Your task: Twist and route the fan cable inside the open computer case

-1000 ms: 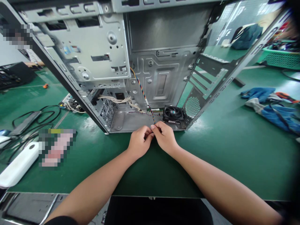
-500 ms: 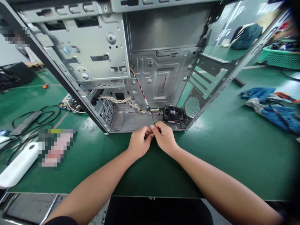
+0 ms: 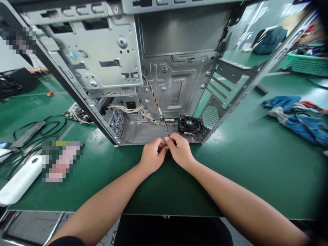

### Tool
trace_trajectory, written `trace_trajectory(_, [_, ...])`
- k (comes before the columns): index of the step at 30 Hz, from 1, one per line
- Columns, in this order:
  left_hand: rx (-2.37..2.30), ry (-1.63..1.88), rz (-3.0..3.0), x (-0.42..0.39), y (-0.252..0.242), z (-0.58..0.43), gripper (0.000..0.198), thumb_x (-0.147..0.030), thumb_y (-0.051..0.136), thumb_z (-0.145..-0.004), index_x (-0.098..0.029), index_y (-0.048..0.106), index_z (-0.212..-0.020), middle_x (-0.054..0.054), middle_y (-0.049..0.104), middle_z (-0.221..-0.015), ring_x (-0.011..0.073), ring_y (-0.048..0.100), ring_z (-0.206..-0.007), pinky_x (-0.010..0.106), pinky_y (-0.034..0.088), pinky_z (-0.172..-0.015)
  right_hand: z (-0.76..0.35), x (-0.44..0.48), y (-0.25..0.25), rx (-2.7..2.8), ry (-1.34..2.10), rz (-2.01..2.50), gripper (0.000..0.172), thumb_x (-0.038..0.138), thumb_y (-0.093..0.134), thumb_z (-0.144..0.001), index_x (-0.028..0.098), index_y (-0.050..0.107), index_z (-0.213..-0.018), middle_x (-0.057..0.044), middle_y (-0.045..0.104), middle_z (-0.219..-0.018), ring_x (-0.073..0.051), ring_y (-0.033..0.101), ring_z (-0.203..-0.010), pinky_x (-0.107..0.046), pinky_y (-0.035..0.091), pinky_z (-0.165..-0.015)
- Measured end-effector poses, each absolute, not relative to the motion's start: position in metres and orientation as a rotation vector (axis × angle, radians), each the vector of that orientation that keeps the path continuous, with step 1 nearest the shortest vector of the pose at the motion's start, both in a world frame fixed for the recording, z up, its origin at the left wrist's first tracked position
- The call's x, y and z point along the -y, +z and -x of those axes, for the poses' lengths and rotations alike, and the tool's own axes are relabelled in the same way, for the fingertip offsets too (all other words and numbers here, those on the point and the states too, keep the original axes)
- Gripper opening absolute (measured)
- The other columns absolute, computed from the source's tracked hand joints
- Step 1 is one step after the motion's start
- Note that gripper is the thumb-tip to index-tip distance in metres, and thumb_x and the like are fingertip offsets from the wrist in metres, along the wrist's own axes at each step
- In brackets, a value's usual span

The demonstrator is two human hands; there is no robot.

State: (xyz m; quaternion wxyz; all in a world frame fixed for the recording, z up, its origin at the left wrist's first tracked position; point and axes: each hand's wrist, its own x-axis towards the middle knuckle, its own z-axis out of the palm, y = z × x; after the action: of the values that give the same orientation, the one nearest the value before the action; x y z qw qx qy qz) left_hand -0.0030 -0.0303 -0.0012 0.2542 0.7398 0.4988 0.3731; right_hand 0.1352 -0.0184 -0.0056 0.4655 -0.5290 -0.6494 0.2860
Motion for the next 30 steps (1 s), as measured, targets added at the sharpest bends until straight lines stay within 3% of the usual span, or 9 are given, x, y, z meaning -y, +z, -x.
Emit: trace_trajectory(30, [-1.368,0.996,-2.016,0.0303,0.0009,0.0032,0.004,-0.018,0.057,-0.084,-0.019,0.057,-0.08,-0.001,0.066,-0.071,0.012,0.061,-0.064,0.023,0.044,-0.061,-0.1352,0.0192,-0.0044,1.603,0.688,1.307,0.029,0.033,0.048,-0.089,0.022,0.042,-0.063,0.004,0.043,-0.058,-0.013,0.04,-0.057,-0.027,0.03,-0.055])
